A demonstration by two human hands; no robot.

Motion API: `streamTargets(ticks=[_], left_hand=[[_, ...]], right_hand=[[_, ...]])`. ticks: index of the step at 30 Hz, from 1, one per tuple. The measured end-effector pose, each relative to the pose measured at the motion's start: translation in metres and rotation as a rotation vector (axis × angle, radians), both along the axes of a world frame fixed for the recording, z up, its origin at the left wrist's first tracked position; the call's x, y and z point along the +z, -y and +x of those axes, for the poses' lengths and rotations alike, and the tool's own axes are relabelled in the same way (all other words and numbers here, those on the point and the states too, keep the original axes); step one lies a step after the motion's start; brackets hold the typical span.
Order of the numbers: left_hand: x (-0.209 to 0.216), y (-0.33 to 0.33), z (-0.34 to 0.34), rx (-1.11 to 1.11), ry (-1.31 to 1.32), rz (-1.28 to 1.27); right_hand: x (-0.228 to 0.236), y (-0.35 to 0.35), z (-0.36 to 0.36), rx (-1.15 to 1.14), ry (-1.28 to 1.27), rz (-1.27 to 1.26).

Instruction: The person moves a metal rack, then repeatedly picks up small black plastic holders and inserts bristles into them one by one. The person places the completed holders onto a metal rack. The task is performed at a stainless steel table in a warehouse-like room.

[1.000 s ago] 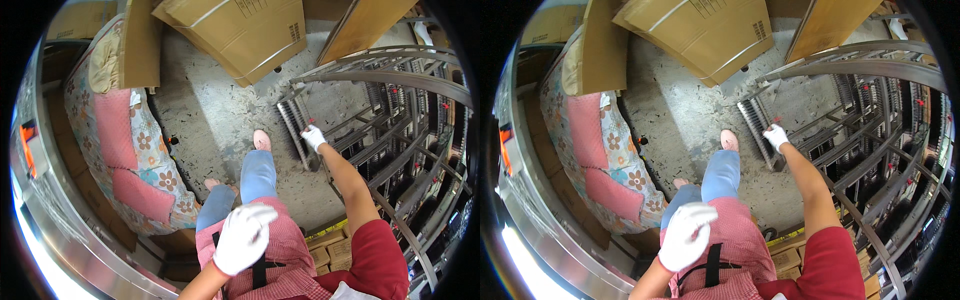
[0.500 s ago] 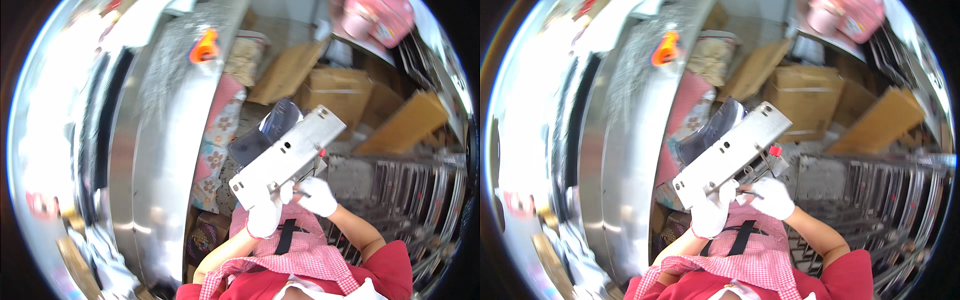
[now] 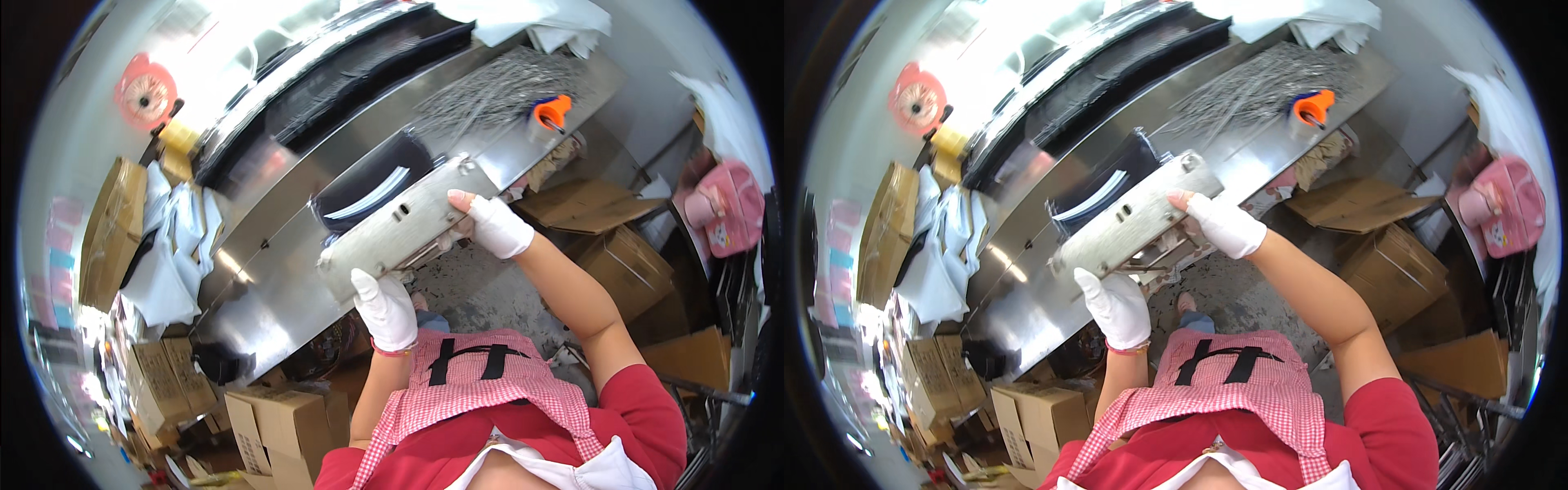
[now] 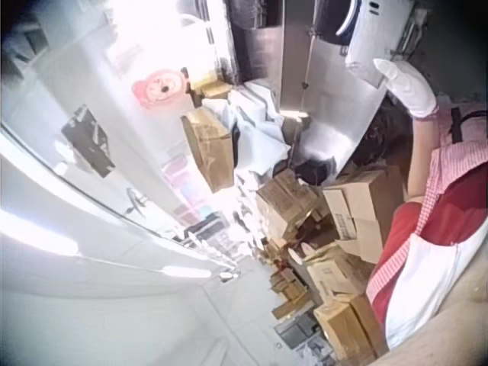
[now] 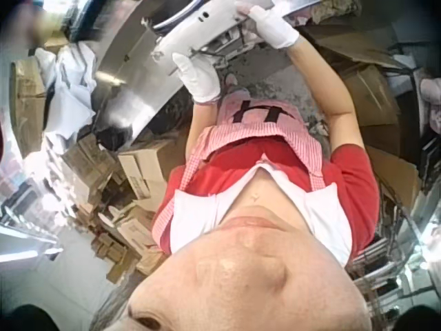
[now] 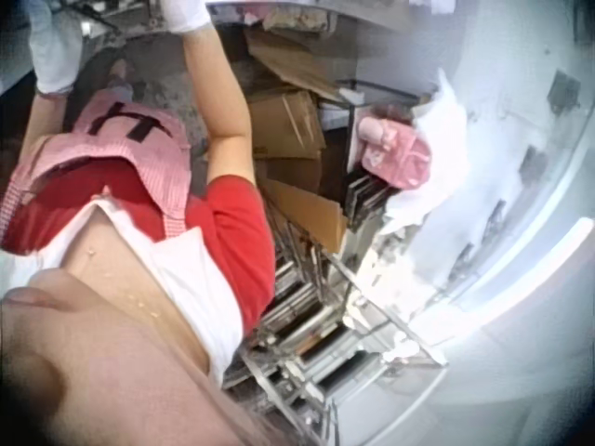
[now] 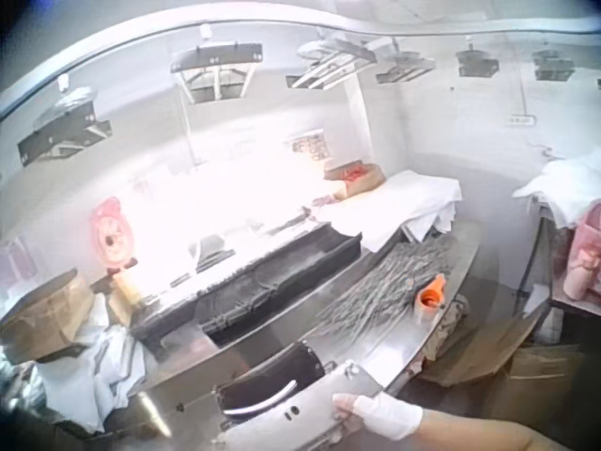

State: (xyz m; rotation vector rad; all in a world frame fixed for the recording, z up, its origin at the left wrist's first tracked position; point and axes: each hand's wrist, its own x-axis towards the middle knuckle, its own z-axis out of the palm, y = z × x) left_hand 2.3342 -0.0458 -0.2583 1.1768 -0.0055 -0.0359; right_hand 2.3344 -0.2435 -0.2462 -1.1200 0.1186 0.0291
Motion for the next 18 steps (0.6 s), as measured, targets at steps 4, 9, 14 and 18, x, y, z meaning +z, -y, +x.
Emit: streamTargets(ticks=[4, 9, 14, 18], left_hand=[[-0.037, -0.003, -0.016, 0.237, -0.018, 0.468], [-0.072, -0.009, 0.063, 0.322, 0.681, 1.108], [-0.061, -0.051, 0.160, -0.133, 0.762, 1.208], [-0.043, -0.063, 0.201, -0.485, 0.657, 1.396]], right_hand=[[0.009, -0.037, 0.025, -0.008, 0.062, 0.245], [0.015, -0.059, 0.045, -0.223, 0.096, 0.626], [-0.085, -0.010, 0.055, 0.165, -0.323, 0.408], [-0.163, 0.020, 0.026, -0.119, -0.798, 0.124]])
